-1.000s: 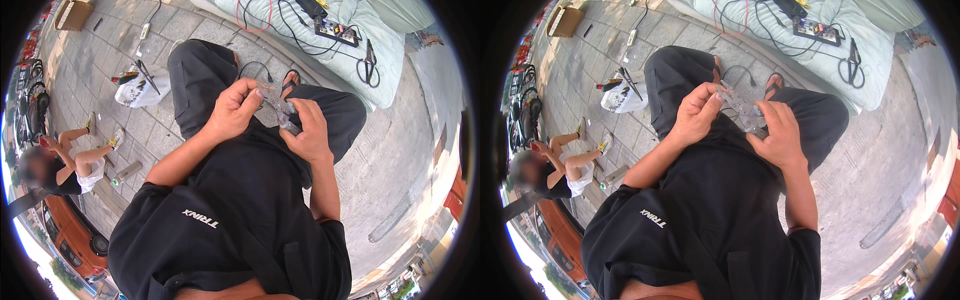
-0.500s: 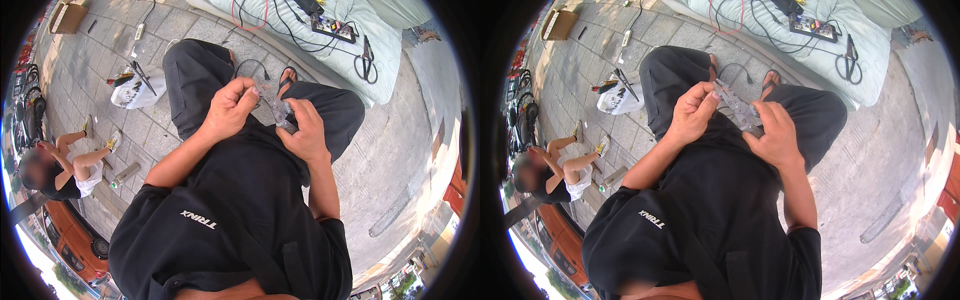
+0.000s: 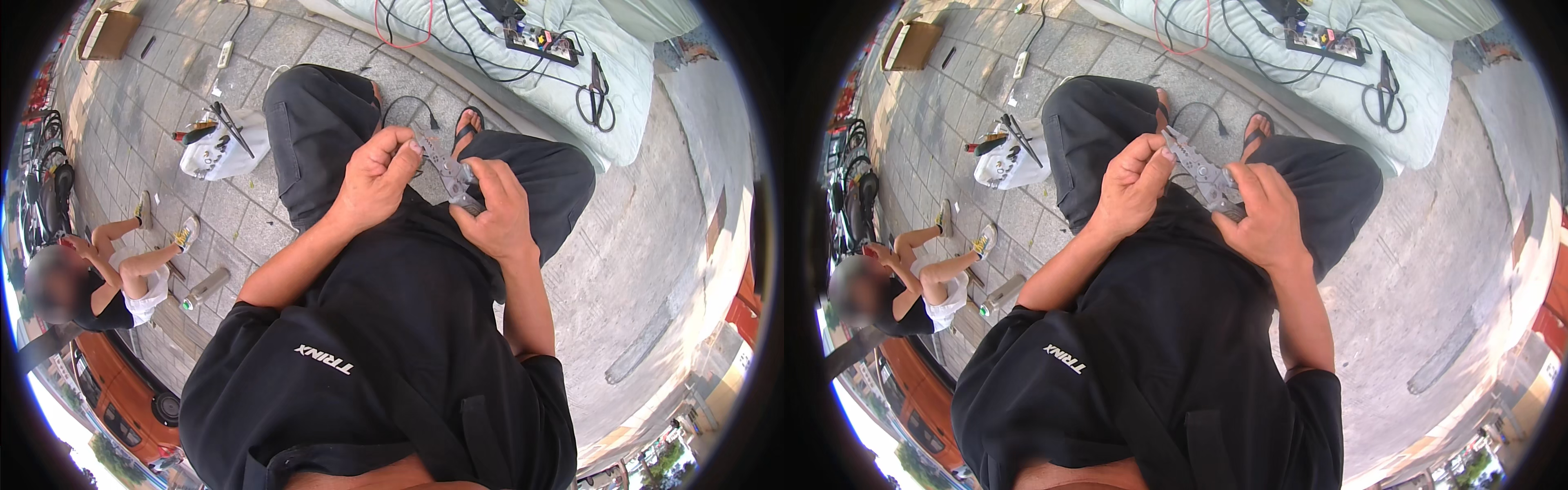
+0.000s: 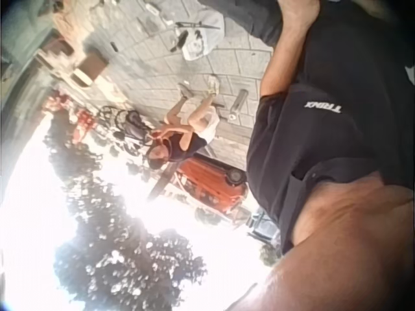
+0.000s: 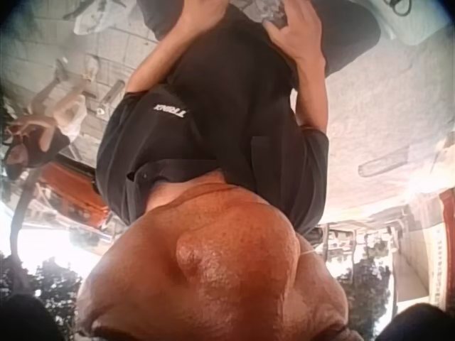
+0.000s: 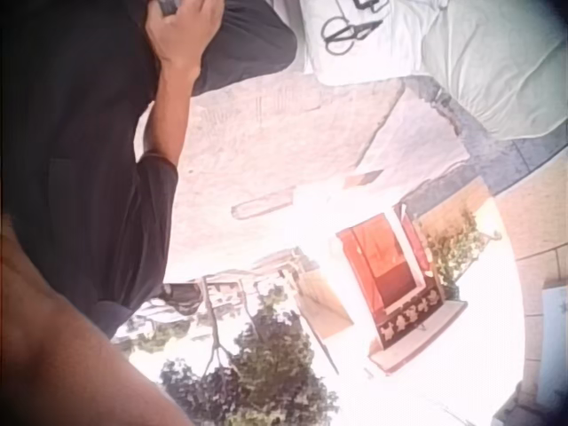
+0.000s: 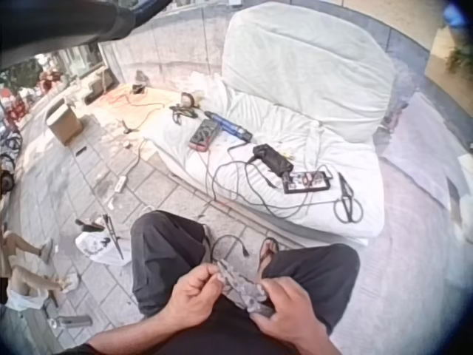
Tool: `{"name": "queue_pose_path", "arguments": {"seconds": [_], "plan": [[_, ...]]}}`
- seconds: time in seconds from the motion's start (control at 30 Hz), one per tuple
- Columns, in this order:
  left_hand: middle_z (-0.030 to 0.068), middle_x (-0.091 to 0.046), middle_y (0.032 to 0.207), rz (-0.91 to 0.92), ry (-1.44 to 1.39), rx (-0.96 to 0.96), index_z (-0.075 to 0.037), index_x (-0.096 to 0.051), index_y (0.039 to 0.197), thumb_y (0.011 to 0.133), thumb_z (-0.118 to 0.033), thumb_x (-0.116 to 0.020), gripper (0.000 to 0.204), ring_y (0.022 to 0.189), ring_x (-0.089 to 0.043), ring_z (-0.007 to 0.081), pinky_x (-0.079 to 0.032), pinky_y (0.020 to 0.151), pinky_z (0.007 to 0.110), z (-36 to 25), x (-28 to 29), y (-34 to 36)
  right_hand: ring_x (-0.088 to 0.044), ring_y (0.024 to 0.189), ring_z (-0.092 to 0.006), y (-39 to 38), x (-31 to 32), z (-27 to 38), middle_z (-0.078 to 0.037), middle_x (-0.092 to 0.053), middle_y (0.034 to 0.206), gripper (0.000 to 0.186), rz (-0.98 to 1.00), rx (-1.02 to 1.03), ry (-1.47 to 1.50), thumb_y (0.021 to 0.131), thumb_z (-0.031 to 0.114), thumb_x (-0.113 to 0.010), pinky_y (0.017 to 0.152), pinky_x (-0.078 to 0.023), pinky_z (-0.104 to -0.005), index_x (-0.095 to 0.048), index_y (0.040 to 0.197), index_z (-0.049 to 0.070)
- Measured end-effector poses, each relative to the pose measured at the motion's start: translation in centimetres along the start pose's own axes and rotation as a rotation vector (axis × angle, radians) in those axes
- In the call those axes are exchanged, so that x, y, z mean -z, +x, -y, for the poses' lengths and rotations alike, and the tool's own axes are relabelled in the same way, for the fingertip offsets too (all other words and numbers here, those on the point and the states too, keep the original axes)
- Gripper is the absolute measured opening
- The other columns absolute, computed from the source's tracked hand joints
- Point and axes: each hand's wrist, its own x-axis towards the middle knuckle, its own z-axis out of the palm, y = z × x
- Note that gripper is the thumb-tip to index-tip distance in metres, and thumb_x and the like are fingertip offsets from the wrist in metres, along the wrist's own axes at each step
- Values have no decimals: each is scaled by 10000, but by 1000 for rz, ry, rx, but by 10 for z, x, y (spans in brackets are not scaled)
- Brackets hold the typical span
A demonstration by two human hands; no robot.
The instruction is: The person sits on a cushioned surface on a sidewalk and uses wire cutters to strip wires and a multimeter to test a small electronic component. They repeatedly strip and test the wires while handling the component.
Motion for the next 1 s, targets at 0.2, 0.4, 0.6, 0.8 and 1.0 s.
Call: {"name": "queue_pose_path", "arguments": {"seconds": [0.2, 0.4, 0.6, 0.8, 1.0], "plan": [[-78, -493, 751, -3, 18, -27, -31, -626, 1140, 1122, -193, -525, 191, 611, -395, 6, -352, 547, 189, 8, 0, 3, -637, 956, -366, 4, 3, 2, -132, -635, 1055, 655, 11, 14, -24, 604, 72, -863, 828, -530, -444, -627, 1214, 45], [-90, -517, 855, -14, -125, 16, -11, -636, 1107, 1120, -162, -538, 181, 756, -395, -6, -359, 650, 192, 3, -4, 1, -643, 916, -362, 5, 4, -1, -126, -640, 1032, 647, 17, 20, 9, 605, 62, -859, 794, -538, -435, -630, 1211, 46], [-79, -458, 717, 9, -32, -6, -39, -617, 1142, 1124, -183, -517, 177, 593, -358, 14, -326, 537, 206, 7, 0, 3, -624, 747, -226, -2, -1, 2, -91, -628, 942, 534, 56, -156, 171, 678, 19, -811, 671, -527, -319, -657, 1189, 21], [-82, -439, 692, -34, 6, 47, -43, -625, 1077, 1116, -194, -532, 181, 586, -344, 17, -312, 527, 213, 2, 6, -2, -551, 710, -92, -7, -12, -6, -8, -598, 890, 300, -284, -620, 582, 887, -15, -670, 623, -462, -236, -652, 1186, -17], [-43, -419, 717, -100, -360, 314, -71, -612, 1057, 1116, -198, -521, 167, 591, -328, 52, -295, 534, 235, 0, 20, -8, -524, 750, -69, -19, 55, -61, 2, -565, 942, 343, -371, -649, 551, 936, -26, -618, 670, -440, -212, -589, 1277, -6]]}}
